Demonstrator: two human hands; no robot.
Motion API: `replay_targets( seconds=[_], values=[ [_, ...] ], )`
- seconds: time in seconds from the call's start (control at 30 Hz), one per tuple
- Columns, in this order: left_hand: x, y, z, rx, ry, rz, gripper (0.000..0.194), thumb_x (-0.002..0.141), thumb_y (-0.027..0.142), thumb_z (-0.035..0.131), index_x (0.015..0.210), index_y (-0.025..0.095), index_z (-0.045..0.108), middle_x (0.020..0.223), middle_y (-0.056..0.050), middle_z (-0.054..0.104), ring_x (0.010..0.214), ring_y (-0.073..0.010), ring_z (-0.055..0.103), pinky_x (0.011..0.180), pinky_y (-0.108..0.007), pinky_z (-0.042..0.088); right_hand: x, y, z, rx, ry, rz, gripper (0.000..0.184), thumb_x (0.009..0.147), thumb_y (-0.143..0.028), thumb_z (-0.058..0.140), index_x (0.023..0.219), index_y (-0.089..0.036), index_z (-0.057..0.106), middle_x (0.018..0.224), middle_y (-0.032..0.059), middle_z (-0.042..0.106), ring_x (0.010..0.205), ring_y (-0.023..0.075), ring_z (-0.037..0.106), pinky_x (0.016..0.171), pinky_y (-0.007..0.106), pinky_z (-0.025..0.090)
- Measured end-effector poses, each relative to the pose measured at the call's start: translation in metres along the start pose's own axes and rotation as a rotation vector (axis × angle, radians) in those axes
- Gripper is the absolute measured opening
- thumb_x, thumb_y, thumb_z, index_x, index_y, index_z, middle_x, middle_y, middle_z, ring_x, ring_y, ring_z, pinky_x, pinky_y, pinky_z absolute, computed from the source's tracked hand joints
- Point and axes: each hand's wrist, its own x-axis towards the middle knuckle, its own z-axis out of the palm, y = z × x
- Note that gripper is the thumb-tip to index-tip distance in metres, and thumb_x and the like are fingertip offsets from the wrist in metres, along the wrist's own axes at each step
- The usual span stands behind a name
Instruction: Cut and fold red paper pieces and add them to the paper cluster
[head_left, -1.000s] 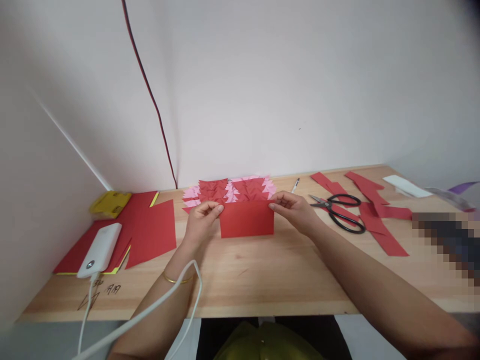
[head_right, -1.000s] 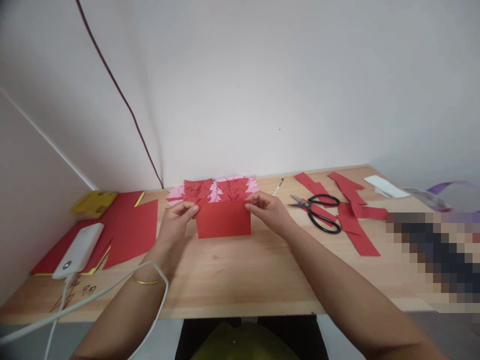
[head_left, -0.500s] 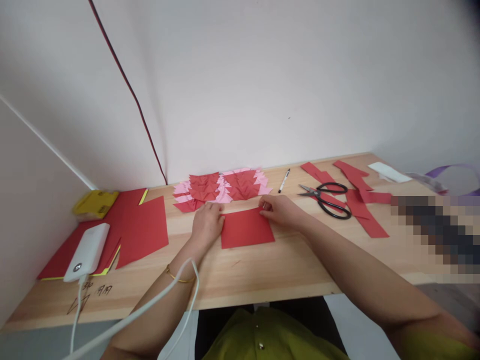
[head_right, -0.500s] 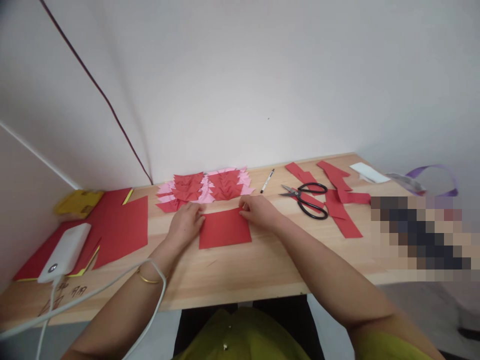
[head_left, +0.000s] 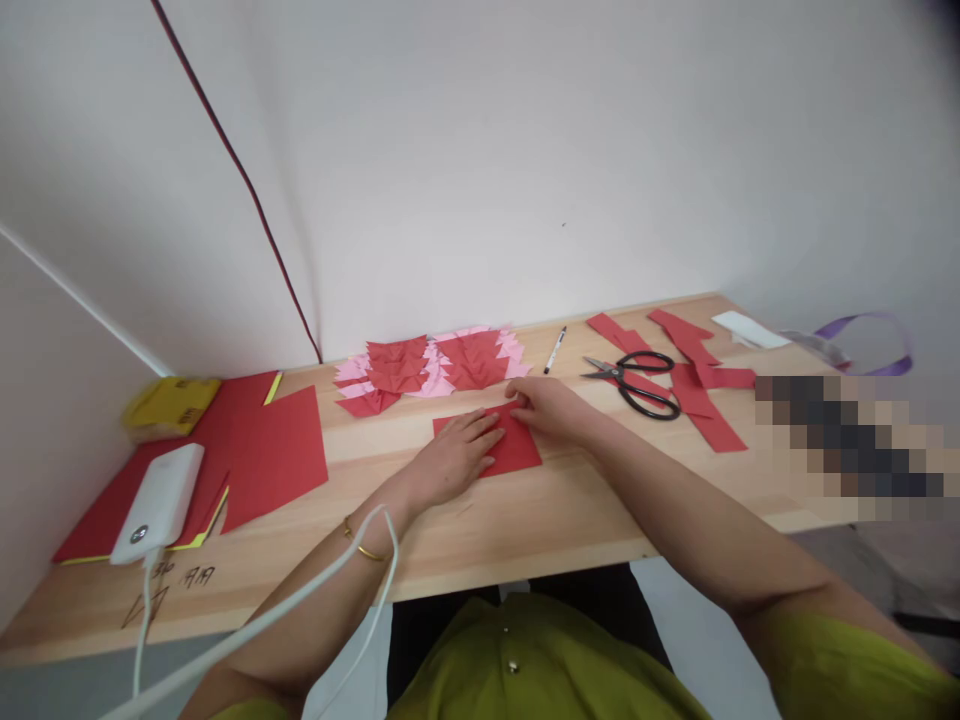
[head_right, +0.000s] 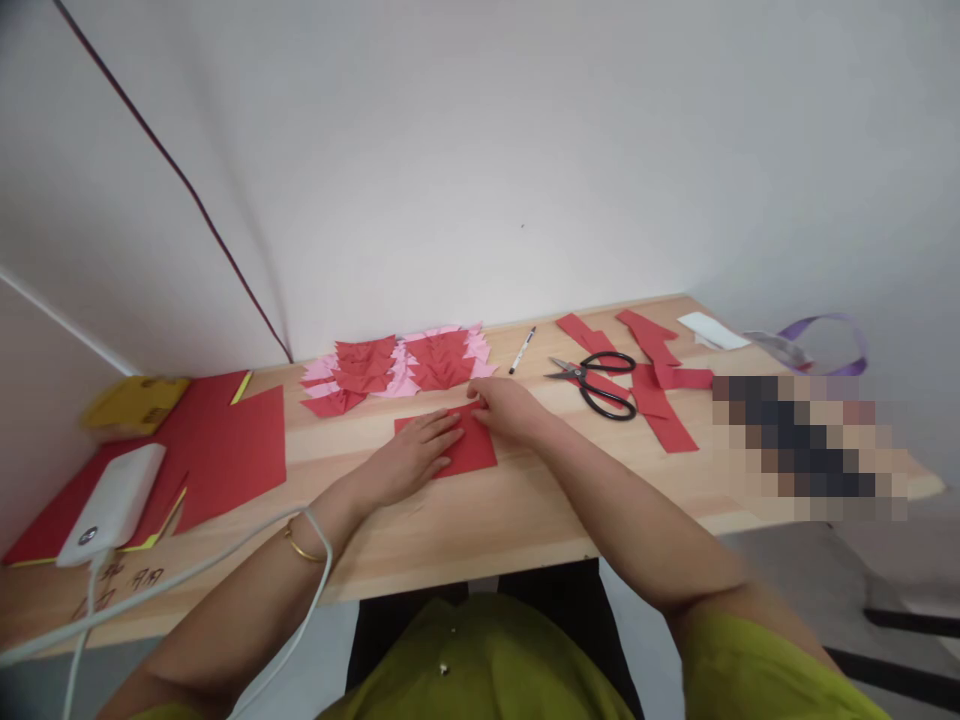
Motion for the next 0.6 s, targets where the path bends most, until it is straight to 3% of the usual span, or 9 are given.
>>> replay_targets(
  seconds=[0.1,0.2,0.27,0.4,0.5,0.6],
  values=[
    [-0.001,0.000,0.001,0.010,-0.004,-0.005,0.045,0.094,0.034,0.034,0.136,0.019,0.041,0.144,-0.011,0.040,0.138,-0.0245,0.026,0.112,-0.045,0.026,-0.001,-0.013,0.007,-0.018,0.167,-0.079,0.025,0.080,-0.013,0.050,0.102,-0.012,0.061,0.106,0.0135,0.061,0.101,0.0222,0.055,0.088,0.032,0.043],
    [-0.001,0.003,-0.001,-0.001,0.024,0.006,0.043,0.093,0.031,0.036,0.133,0.018,0.043,0.141,-0.012,0.043,0.137,-0.0247,0.029,0.112,-0.046,0.026,-0.007,-0.033,0.026,0.084,0.196,-0.116,0.037,0.091,-0.019,0.034,0.120,-0.009,0.053,0.124,0.0162,0.055,0.117,0.0208,0.049,0.099,0.034,0.038],
    [-0.001,0.004,-0.001,-0.023,0.041,0.020,0.042,0.092,0.029,0.038,0.133,0.018,0.044,0.140,-0.012,0.044,0.136,-0.0240,0.031,0.112,-0.045,0.027,-0.013,-0.045,0.041,0.102,0.105,-0.106,0.050,0.094,-0.036,0.032,0.135,-0.009,0.040,0.140,0.0173,0.043,0.130,0.0229,0.039,0.105,0.038,0.033],
    [-0.004,0.003,0.001,0.006,-0.015,-0.022,0.050,0.091,0.031,0.039,0.140,0.022,0.034,0.146,-0.010,0.038,0.138,-0.0246,0.025,0.112,-0.049,0.022,-0.026,-0.054,0.055,-0.041,-0.052,-0.075,0.088,0.084,-0.067,0.032,0.145,-0.004,0.023,0.152,0.0189,0.019,0.141,0.0293,0.015,0.113,0.046,0.015],
    [-0.009,0.004,0.002,0.098,-0.092,-0.124,0.057,0.090,0.035,0.038,0.144,0.022,0.027,0.150,-0.009,0.030,0.141,-0.0261,0.017,0.112,-0.053,0.015,-0.031,-0.054,0.053,-0.124,-0.065,-0.051,0.096,0.082,-0.073,0.025,0.145,-0.002,0.021,0.152,0.0191,0.017,0.142,0.0279,0.013,0.115,0.043,0.011],
    [-0.012,0.007,0.003,0.183,-0.120,-0.261,0.066,0.088,0.042,0.039,0.145,0.015,0.024,0.152,-0.013,0.024,0.141,-0.0266,0.017,0.113,-0.050,0.013,-0.032,-0.053,0.050,-0.188,-0.062,-0.029,0.095,0.082,-0.073,0.020,0.145,-0.002,0.022,0.152,0.0190,0.018,0.142,0.0273,0.013,0.115,0.043,0.008]
  ],
)
